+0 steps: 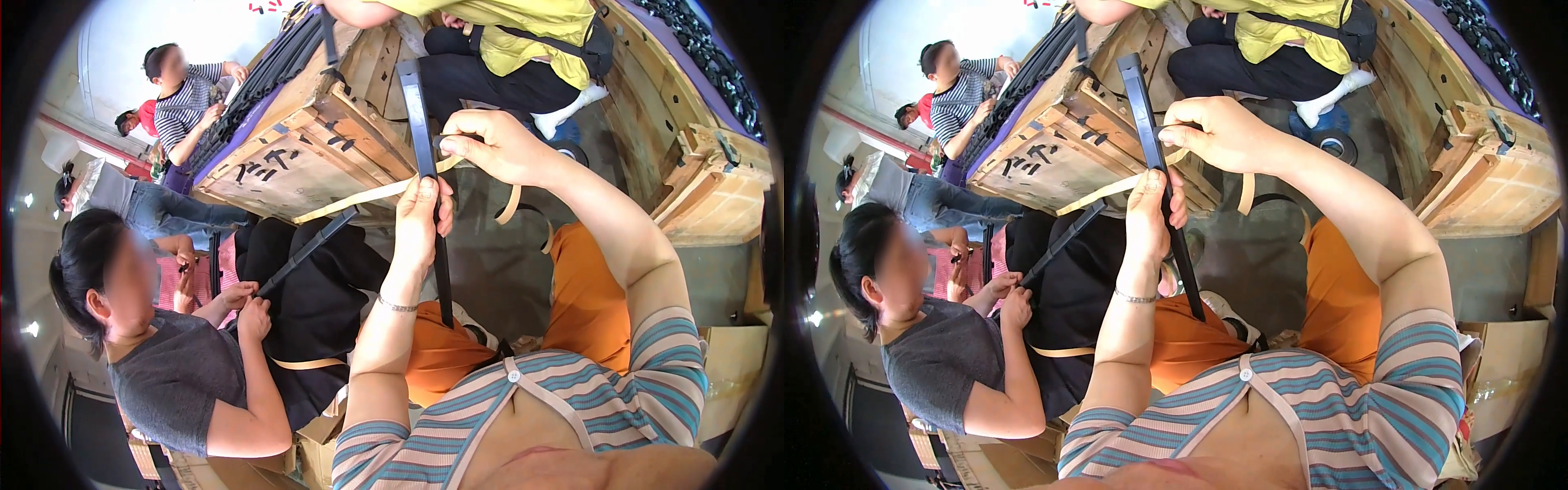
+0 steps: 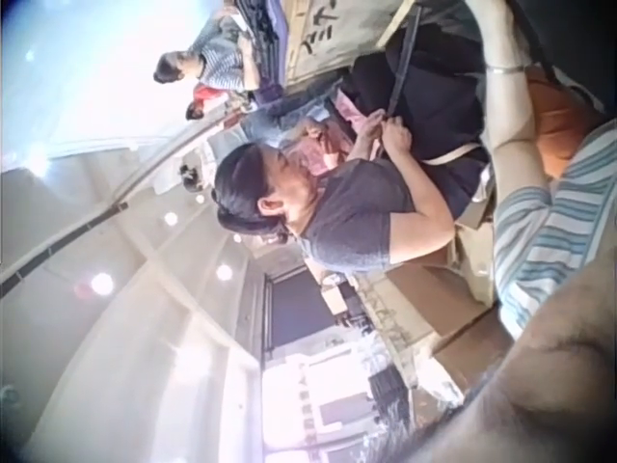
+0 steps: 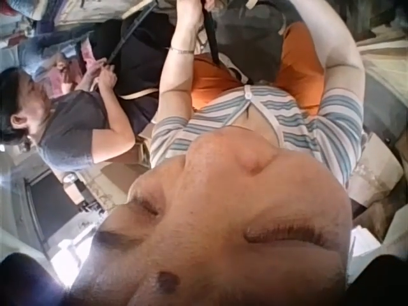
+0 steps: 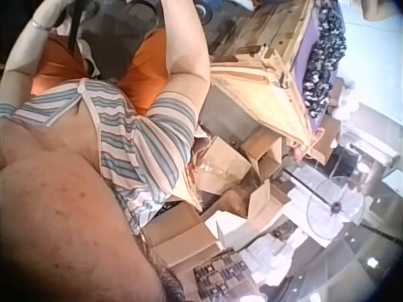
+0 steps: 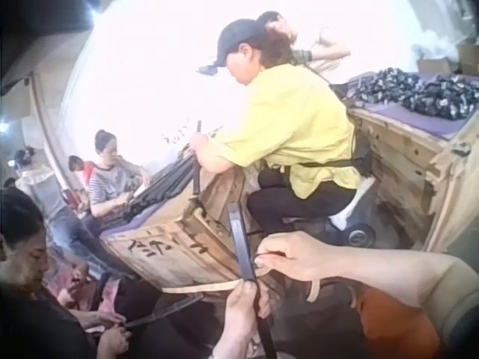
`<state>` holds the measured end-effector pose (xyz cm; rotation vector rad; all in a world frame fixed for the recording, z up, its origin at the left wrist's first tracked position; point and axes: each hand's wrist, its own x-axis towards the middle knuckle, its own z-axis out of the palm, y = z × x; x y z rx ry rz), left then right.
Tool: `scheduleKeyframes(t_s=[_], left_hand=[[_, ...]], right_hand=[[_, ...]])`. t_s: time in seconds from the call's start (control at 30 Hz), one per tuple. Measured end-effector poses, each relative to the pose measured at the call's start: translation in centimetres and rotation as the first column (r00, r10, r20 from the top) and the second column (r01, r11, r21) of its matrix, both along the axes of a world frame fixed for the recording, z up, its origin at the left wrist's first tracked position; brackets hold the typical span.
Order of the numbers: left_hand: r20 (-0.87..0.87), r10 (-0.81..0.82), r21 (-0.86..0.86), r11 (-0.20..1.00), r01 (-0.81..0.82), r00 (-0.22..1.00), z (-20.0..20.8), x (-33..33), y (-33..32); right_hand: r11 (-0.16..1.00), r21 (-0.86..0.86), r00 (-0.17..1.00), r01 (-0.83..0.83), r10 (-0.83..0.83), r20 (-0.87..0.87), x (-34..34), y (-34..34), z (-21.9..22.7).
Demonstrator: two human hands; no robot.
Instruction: Applying yellow adhesive tape to black plastic strips on an assembly line.
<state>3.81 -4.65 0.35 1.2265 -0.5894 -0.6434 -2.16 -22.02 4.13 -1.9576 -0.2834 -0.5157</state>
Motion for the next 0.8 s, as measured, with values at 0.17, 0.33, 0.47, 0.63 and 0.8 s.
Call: scheduleKeyframes(t_s=[0.17, 0.33, 0.47, 0.63, 0.8], left_hand=[[0.008, -0.012, -0.020, 1.000, 0.012, 1.000, 0.12, -0.65, -0.09], [0.020, -0.007, -0.018, 1.000, 0.007, 1.000, 0.14, -0.83, 0.04], [0.026, -0.013, -0.012, 1.000, 0.014, 1.000, 0.07, -0.84, 0.18], [0.011, -0.021, -0.016, 1.000, 0.022, 1.000, -0.04, -0.92, 0.18], [0.013, -0.020, -0.011, 1.000, 0.020, 1.000, -0.11, -0.94, 0.17]], right_hand=[[0.999, 0.042, 1.000, 0.014, -0.015, 0.014, 0.18, 0.12, 0.02], [0.998, 0.067, 1.000, -0.019, 0.017, 0.023, 0.11, 0.18, -0.09], [0.997, 0.070, 0.999, -0.044, 0.046, -0.023, -0.03, 0.24, -0.04], [0.997, 0.075, 0.999, -0.033, 0.034, -0.013, 0.00, 0.30, -0.03], [0.999, 0.040, 0.999, -0.019, 0.021, -0.035, 0.06, 0.22, -0.18]])
